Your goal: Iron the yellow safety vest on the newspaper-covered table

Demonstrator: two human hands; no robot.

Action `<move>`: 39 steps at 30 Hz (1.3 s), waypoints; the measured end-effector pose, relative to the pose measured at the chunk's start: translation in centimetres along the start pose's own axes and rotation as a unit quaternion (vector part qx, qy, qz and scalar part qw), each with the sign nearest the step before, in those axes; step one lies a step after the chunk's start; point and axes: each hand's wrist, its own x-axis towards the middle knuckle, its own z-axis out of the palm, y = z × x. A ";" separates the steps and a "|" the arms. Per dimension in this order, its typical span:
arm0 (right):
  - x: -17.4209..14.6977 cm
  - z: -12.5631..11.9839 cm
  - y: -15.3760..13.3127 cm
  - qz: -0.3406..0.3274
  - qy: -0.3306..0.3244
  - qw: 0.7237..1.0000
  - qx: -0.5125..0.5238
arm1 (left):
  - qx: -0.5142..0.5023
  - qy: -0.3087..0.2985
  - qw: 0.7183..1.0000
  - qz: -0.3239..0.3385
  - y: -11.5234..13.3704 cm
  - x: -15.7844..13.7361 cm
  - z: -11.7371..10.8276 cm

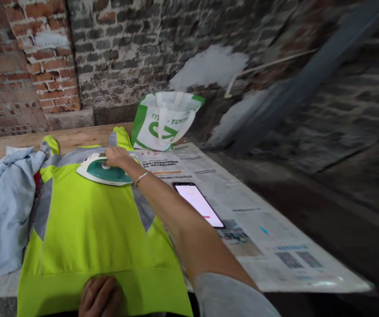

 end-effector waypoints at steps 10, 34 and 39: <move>-16.2 0.8 -3.9 -0.127 -0.046 0.991 0.006 | -0.031 0.017 0.999 0.015 -0.6 3.2 -1.5; 0.3 2.3 -3.8 0.048 0.113 0.992 0.024 | -0.053 0.113 0.990 -0.062 1.1 1.0 1.5; -1.9 1.2 -3.3 0.016 0.045 0.999 0.004 | -0.045 0.067 0.996 -0.028 0.4 1.6 0.3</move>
